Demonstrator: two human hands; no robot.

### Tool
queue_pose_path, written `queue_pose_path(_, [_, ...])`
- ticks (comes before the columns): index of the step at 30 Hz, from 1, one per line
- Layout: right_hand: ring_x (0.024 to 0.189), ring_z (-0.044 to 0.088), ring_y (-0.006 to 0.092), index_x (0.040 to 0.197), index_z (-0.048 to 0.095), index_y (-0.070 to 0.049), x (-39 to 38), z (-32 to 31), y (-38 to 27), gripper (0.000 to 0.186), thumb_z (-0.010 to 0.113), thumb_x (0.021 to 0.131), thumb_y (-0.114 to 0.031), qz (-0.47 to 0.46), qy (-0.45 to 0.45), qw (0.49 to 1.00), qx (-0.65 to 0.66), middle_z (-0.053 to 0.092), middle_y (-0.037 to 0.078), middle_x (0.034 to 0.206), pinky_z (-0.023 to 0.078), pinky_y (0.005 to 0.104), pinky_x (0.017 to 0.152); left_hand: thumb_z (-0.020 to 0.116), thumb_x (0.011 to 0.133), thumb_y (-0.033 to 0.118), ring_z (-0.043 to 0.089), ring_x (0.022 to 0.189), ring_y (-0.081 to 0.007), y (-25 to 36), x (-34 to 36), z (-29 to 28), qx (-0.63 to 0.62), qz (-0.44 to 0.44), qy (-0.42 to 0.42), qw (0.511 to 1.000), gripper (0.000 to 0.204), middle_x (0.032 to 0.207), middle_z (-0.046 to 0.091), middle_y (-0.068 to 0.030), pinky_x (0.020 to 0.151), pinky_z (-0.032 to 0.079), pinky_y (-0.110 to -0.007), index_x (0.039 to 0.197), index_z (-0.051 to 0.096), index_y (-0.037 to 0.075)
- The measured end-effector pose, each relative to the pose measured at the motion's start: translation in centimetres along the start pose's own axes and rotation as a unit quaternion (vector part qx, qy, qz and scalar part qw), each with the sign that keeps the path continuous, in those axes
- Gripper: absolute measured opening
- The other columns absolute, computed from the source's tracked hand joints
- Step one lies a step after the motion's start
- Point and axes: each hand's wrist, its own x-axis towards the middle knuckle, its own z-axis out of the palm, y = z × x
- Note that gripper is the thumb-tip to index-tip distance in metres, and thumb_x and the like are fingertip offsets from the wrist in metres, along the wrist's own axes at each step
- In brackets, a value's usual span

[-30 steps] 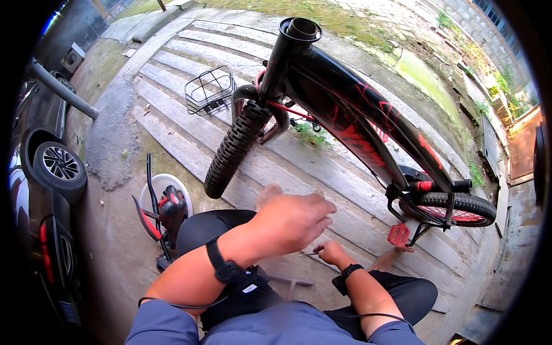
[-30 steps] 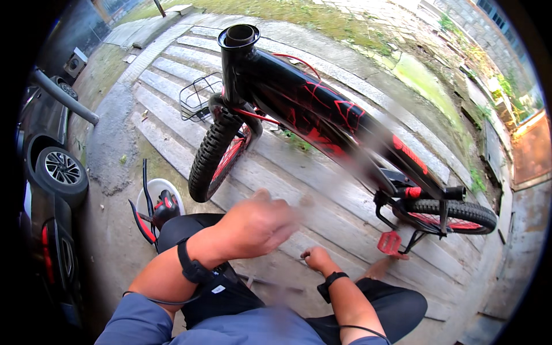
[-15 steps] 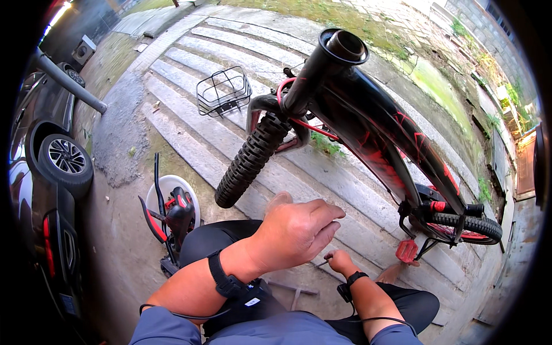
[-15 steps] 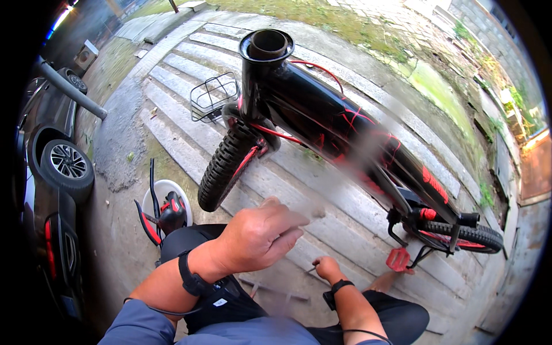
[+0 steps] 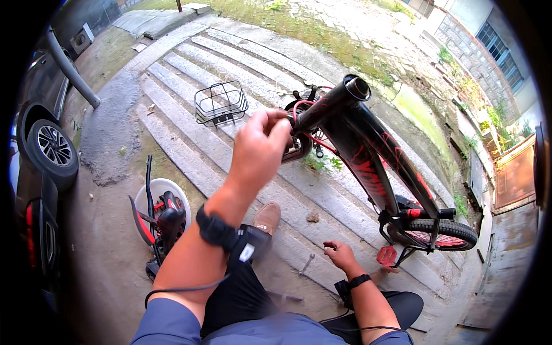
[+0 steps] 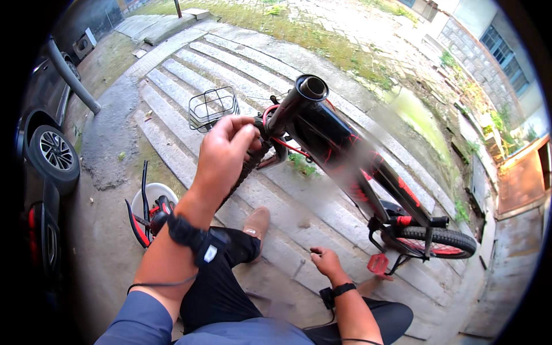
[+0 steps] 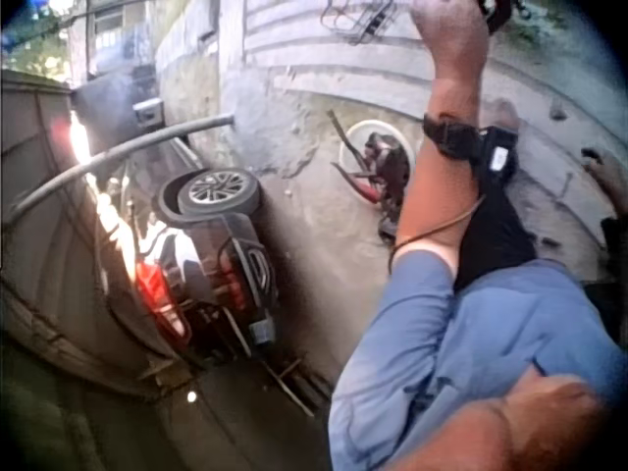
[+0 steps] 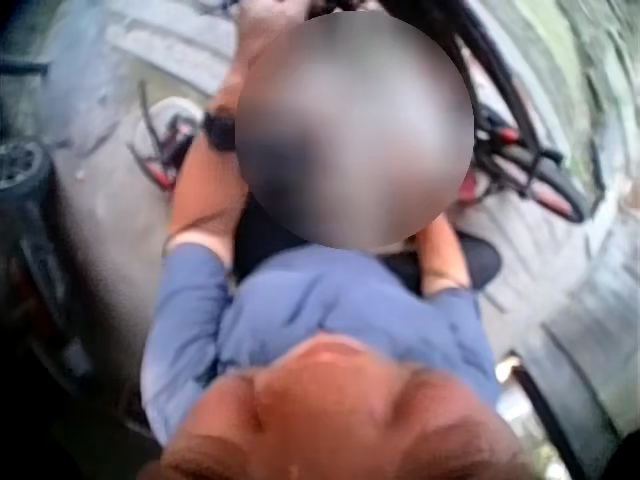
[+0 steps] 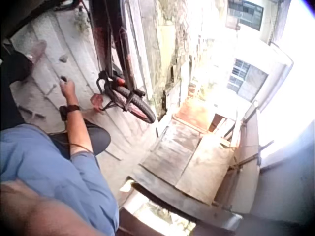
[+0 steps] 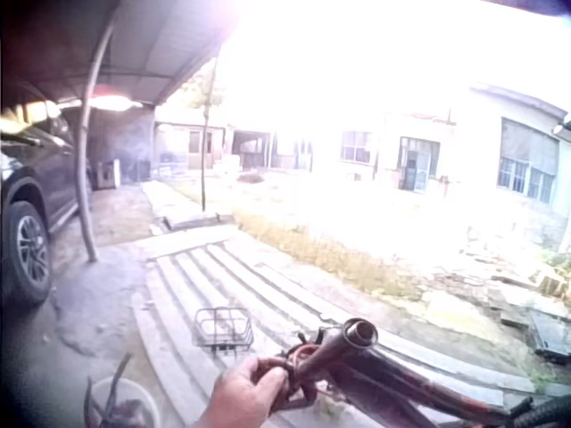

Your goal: The person is repairing a bicycle that is upside down on a concrete surface. They use a wrench to loosen and remove a bolt from the bicycle frame, then manipulate a red cable and other small components near the handlebar area.

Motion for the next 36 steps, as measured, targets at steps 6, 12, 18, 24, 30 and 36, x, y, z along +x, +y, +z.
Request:
queue_pose_path(6, [0.084,0.07,0.014,0.116,0.068,0.001,-3.7,-4.4,-3.4,0.03,0.065,0.092,-0.016,0.004,0.071,0.991,0.111,0.074,0.01,0.095,0.054,0.0288,0.077,0.062,0.089,0.025,0.072,0.091,-0.0272,-1.3,6.1,0.3,0.132,0.01,0.029,0.991,0.036,0.099,0.074,-0.0168,0.084,0.055,-0.036,0.113,0.067,-0.002])
queue_pose_path(12, [0.086,0.069,0.0145,0.121,0.064,0.003,-8.3,-5.1,-3.7,0.03,0.063,0.096,-0.014,0.036,0.072,0.986,0.148,0.07,0.008,0.106,0.052,0.0252,0.071,0.069,0.086,0.023,0.071,0.081,-0.019,-1.4,7.6,1.8,0.192,0.016,-0.032,0.981,0.043,0.095,0.074,-0.0181,0.072,0.055,-0.03,0.117,0.066,-0.007])
queue_pose_path(18, [0.082,0.067,0.0115,0.118,0.067,0.002,-10.9,-3.1,-4.4,0.03,0.065,0.094,-0.016,0.066,0.094,0.976,0.183,0.071,0.005,0.096,0.051,0.0255,0.068,0.067,0.083,0.023,0.071,0.098,-0.0301,-3.3,9.2,2.3,0.146,-0.022,-0.057,0.987,0.039,0.105,0.073,-0.018,0.088,0.053,-0.037,0.116,0.069,0.003])
queue_pose_path(24, [0.083,0.067,0.0114,0.119,0.067,0.002,-11.9,-2.8,-5.6,0.031,0.064,0.095,-0.017,0.066,0.102,0.976,0.18,0.071,0.006,0.098,0.051,0.0256,0.07,0.062,0.088,-0.002,0.067,0.092,-0.0131,-2.1,8.0,2.6,-0.097,-0.029,-0.073,0.992,0.039,0.106,0.071,-0.0129,0.079,0.053,-0.024,0.127,0.057,-0.007])
queue_pose_path(30, [0.083,0.066,0.0107,0.119,0.067,0.001,-11.9,-2.8,-7.0,0.031,0.064,0.096,-0.019,0.053,0.099,0.979,0.169,0.071,0.005,0.095,0.051,0.0257,0.071,0.061,0.088,-0.004,0.067,0.09,-0.0139,-1.3,7.3,1.4,-0.267,0.015,-0.083,0.96,0.043,0.099,0.071,-0.0097,0.083,0.053,-0.023,0.13,0.052,-0.007])
queue_pose_path(36, [0.08,0.064,0.0098,0.119,0.067,0.001,-11.4,-2.8,-7.5,0.03,0.064,0.097,-0.019,0.044,0.095,0.982,0.158,0.071,0.004,0.09,0.05,0.0249,0.07,0.066,0.093,0.01,0.068,0.074,-0.0147,0.0,6.9,0.0,-0.379,-0.052,-0.129,0.915,0.034,0.088,0.069,-0.007,0.071,0.055,-0.024,0.123,0.056,-0.004])
